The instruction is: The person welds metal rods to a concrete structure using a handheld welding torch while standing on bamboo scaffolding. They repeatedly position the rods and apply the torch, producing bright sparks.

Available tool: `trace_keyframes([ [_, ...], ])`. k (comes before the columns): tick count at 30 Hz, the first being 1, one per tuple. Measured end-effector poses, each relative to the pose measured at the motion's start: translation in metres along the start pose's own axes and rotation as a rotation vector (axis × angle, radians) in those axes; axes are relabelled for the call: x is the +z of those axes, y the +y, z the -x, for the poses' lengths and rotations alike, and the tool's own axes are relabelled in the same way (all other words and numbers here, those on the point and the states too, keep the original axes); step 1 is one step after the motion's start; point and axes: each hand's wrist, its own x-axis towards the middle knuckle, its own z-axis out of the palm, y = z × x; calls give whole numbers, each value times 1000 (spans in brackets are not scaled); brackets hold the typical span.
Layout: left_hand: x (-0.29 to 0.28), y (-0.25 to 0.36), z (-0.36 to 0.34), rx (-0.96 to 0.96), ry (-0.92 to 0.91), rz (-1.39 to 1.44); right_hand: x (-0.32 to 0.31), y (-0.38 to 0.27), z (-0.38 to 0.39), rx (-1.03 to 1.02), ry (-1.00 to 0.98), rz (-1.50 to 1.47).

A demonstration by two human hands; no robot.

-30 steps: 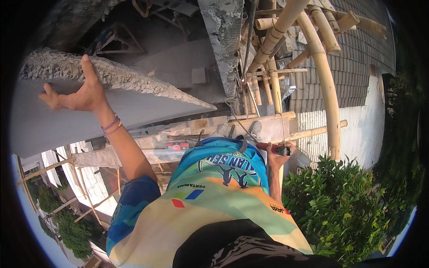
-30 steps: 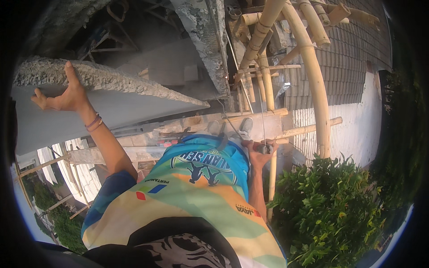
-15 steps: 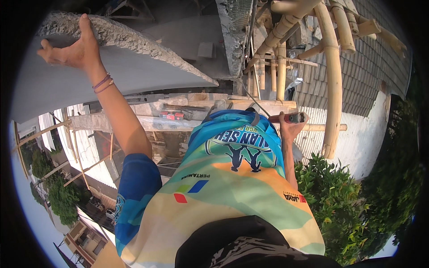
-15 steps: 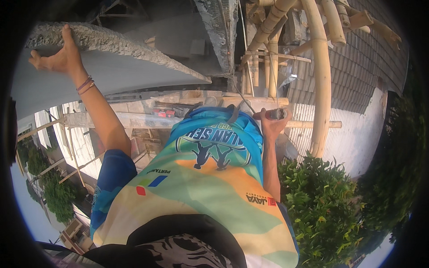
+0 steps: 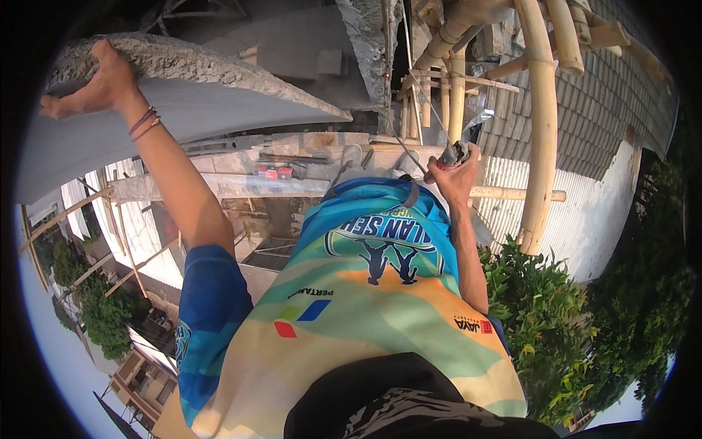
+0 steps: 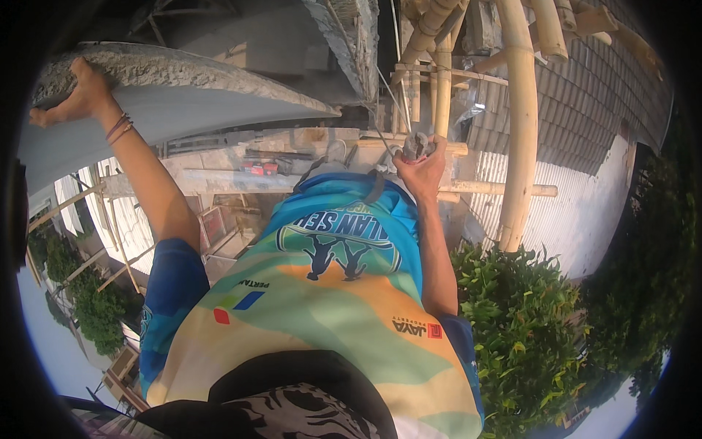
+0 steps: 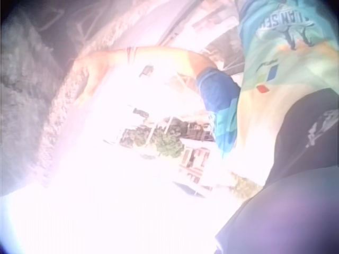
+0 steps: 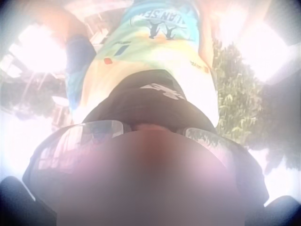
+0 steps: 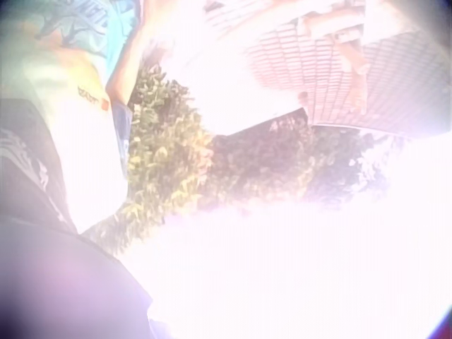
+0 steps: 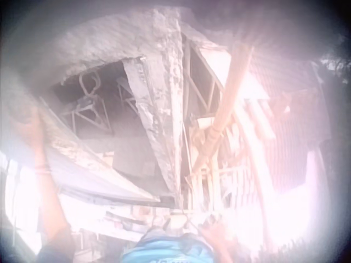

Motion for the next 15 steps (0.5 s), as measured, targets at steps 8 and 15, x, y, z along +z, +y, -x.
trace_keyframes([
  [8, -1, -1, -6, 90, 33, -6, 21, -10, -14, -111, 31, 32],
  [15, -2, 1, -5, 70, 14, 6, 25, 0, -11, -79, -1, 72],
])
